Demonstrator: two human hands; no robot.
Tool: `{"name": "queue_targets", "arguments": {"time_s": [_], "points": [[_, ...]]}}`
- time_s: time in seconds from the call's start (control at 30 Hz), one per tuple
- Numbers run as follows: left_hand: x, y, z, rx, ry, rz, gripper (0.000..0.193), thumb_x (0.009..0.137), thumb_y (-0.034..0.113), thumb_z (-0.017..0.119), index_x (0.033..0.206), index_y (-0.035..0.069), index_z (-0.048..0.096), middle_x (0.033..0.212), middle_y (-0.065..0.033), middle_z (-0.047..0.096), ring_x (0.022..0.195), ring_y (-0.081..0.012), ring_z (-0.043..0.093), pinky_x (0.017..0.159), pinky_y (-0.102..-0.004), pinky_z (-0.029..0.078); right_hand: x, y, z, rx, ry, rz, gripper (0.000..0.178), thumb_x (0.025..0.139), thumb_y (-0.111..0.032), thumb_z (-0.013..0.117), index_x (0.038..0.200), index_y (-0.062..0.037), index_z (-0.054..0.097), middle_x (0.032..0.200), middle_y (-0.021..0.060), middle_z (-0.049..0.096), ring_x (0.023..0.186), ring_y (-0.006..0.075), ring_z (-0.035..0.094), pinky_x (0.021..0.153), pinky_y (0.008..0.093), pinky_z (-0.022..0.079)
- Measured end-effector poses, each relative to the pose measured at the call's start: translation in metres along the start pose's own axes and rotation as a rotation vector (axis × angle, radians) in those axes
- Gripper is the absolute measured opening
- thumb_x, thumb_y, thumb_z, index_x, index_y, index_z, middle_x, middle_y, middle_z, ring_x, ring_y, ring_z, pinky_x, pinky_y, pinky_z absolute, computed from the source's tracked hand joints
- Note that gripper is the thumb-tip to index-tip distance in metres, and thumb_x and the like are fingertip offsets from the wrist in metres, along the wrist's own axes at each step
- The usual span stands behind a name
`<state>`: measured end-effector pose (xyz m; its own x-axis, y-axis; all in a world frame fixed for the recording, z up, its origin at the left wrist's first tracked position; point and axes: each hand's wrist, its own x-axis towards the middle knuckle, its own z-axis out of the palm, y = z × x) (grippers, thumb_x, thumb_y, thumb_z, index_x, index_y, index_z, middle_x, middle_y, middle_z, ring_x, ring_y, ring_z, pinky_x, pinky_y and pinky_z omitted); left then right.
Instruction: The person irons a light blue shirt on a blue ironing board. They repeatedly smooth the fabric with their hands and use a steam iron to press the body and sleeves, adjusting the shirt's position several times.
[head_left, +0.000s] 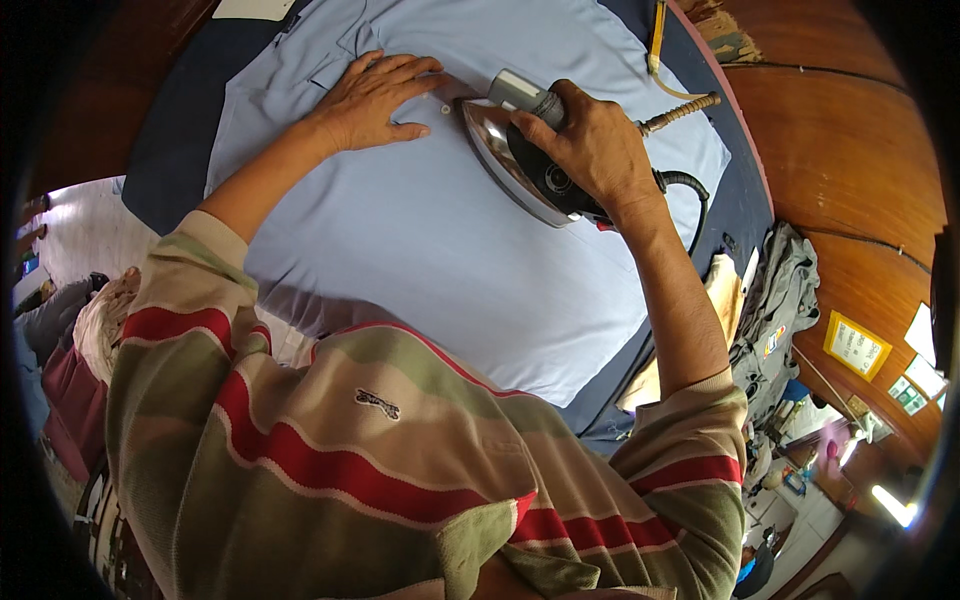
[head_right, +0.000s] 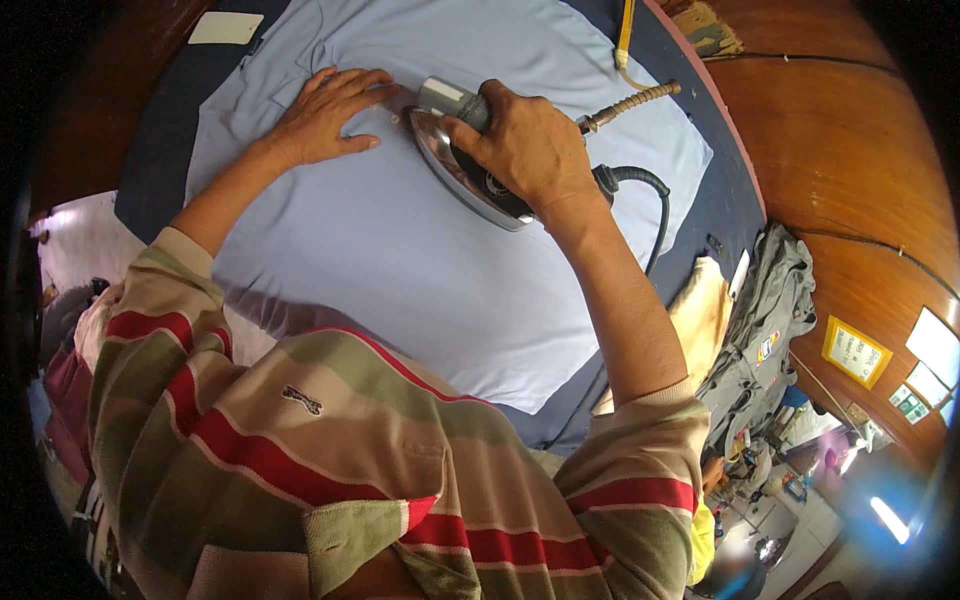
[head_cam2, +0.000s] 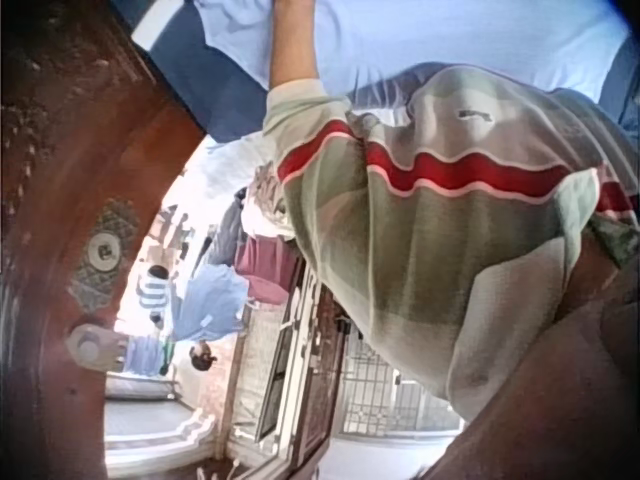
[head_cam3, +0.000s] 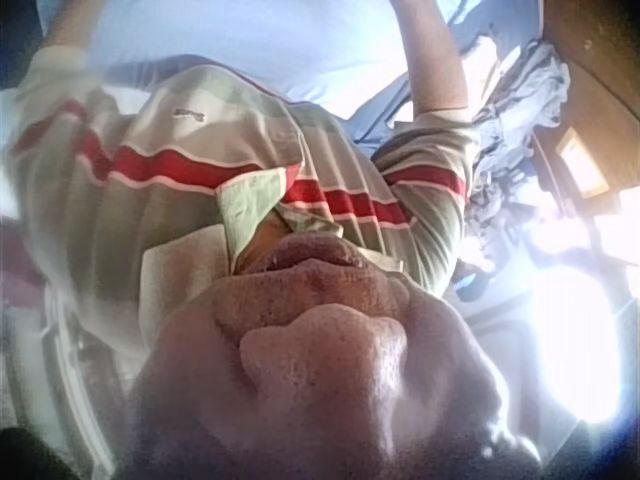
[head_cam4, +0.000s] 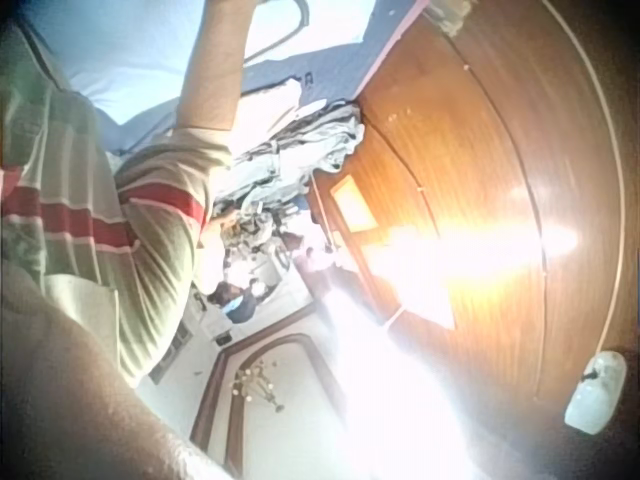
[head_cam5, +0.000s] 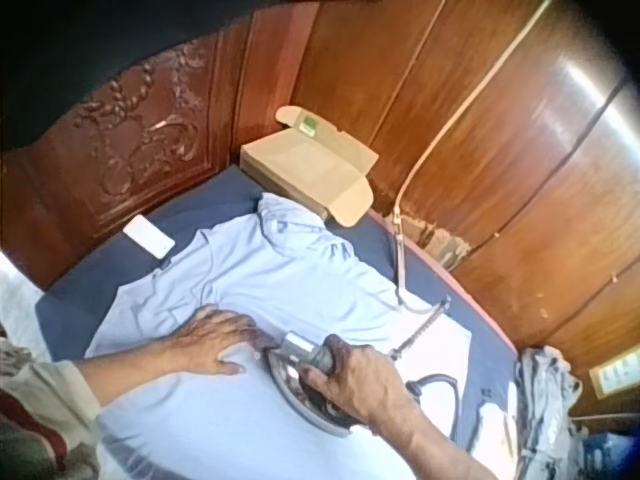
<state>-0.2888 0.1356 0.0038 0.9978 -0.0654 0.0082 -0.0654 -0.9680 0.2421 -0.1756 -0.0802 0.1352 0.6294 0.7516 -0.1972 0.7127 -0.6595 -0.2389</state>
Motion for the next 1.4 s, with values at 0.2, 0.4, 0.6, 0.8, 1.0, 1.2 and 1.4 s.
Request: {"name": "queue_targets", "arguments": {"time_s": [0.2,0.4,0.6,0.8,1.0,1.2,1.4], "points": [[0.0,-0.003,0.0,0.001,0.003,0.004,0.067,0.078,0.044,0.062,0.136,0.02,0.038,0.141,-0.0016,0.034,0.133,-0.0188,0.027,0.111,-0.0438,0.014,0.018,0.003,0.0,-0.036,0.013,-0.086,0.051,0.081,-0.054,0.056,0.097,-0.0056,0.063,0.066,0.0145,0.065,0.066,0.0302,0.066,0.06,0.0382,0.055],[0.0,-0.003,0.003,-0.072,0.028,-0.023,0.083,0.078,0.045,0.063,0.144,0.024,0.017,0.141,-0.0049,0.036,0.132,-0.0202,0.03,0.112,-0.0426,0.014,0.042,0.013,-0.006,-0.14,-0.013,-0.283,0.051,0.08,-0.056,0.057,0.101,-0.0096,0.063,0.067,0.0113,0.066,0.065,0.0255,0.067,0.06,0.0361,0.056],[0.001,-0.006,0.008,-0.103,0.071,-0.014,0.088,0.076,0.045,0.065,0.145,0.024,0.014,0.139,-0.006,0.038,0.131,-0.0203,0.031,0.112,-0.0422,0.015,0.061,0.018,-0.014,-0.16,-0.056,-0.449,0.057,0.082,-0.058,0.055,0.102,-0.0052,0.062,0.071,0.0149,0.066,0.066,0.0249,0.068,0.064,0.0354,0.057],[0.001,-0.004,-0.001,-0.086,0.001,-0.024,0.076,0.076,0.044,0.064,0.139,0.022,0.03,0.139,-0.0038,0.038,0.131,-0.0187,0.031,0.112,-0.0423,0.016,0.06,0.023,-0.009,-0.079,0.001,-0.242,0.057,0.081,-0.058,0.054,0.1,-0.0052,0.062,0.069,0.016,0.065,0.067,0.0287,0.067,0.064,0.0373,0.055],[-0.001,-0.002,0.0,-0.066,0.024,0.02,0.067,0.075,0.033,0.068,0.135,0.02,0.04,0.142,-0.0006,0.034,0.132,-0.0199,0.029,0.11,-0.0447,0.017,0.008,0.015,-0.017,-0.001,-0.082,-0.123,0.052,0.082,-0.051,0.057,0.101,-0.0021,0.057,0.073,0.0188,0.065,0.07,0.035,0.065,0.065,0.0425,0.052],[0.002,-0.002,-0.002,-0.056,0.023,0.031,0.07,0.075,0.033,0.067,0.137,0.02,0.037,0.144,-0.0001,0.032,0.132,-0.0204,0.03,0.11,-0.0445,0.017,-0.007,0.006,-0.007,0.046,-0.017,0.041,0.044,0.078,-0.042,0.063,0.095,-0.002,0.058,0.071,0.0202,0.064,0.068,0.036,0.064,0.063,0.0415,0.052],[0.001,-0.004,-0.005,-0.006,-0.007,0.025,0.071,0.077,0.038,0.065,0.138,0.018,0.035,0.143,0.0015,0.033,0.132,-0.0183,0.03,0.11,-0.042,0.018,-0.078,-0.002,0.012,0.087,-0.109,-0.186,0.041,0.07,-0.028,0.068,0.102,-0.0061,0.056,0.072,0.0168,0.064,0.07,0.0345,0.064,0.061,0.0432,0.051]]}}
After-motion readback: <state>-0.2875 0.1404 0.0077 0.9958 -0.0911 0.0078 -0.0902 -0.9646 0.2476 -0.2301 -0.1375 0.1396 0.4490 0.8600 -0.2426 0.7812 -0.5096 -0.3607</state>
